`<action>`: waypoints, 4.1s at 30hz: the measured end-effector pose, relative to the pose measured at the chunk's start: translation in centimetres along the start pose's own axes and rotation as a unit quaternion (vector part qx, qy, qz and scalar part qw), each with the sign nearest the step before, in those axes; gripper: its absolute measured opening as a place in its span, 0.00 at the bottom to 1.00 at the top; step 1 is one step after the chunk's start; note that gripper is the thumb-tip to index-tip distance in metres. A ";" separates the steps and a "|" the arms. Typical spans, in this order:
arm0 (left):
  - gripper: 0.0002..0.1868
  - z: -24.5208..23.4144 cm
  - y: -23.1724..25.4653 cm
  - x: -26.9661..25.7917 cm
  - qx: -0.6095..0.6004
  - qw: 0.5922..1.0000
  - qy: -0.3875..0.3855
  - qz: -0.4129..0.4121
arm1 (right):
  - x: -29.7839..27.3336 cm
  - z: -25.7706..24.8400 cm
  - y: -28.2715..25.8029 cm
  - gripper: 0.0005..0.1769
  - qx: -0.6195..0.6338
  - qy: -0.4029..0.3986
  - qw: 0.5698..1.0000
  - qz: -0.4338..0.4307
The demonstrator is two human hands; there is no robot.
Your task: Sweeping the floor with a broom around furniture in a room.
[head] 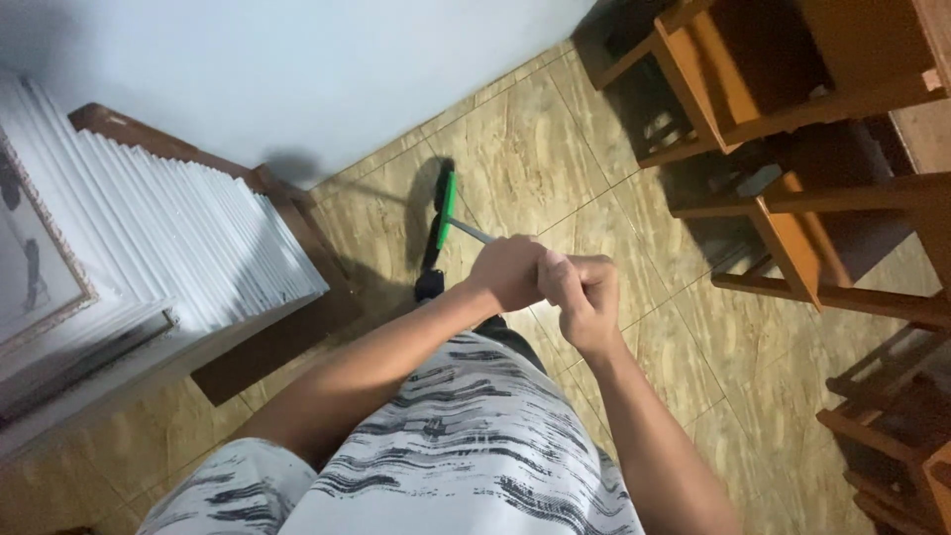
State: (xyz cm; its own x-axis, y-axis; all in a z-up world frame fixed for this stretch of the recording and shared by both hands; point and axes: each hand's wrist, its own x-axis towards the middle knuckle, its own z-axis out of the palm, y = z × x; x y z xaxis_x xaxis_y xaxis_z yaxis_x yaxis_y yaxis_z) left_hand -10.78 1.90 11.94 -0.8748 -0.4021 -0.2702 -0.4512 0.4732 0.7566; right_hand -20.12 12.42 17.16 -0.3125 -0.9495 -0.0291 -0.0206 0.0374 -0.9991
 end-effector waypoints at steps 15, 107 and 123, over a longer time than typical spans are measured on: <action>0.12 9.0 -18.9 4.1 0.105 0.985 0.133 -0.028 | 5.4 6.5 10.8 0.28 -0.205 0.025 0.977 0.051; 0.13 4.0 -16.3 8.1 0.029 0.996 0.084 0.001 | 9.7 3.6 11.5 0.26 -0.184 0.030 0.980 0.065; 0.10 4.8 -6.9 8.1 -0.142 0.978 0.042 0.145 | 5.8 -0.1 1.2 0.24 -0.258 0.070 0.960 0.084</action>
State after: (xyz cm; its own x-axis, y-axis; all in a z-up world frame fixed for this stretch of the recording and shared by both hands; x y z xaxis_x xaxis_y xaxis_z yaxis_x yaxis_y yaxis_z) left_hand -15.62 -0.86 1.61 -0.9358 -0.3519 0.0213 -0.1085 0.3449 0.9323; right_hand -22.04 6.94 15.80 -0.4766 -0.8668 -0.1468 -0.4156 0.3693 -0.8312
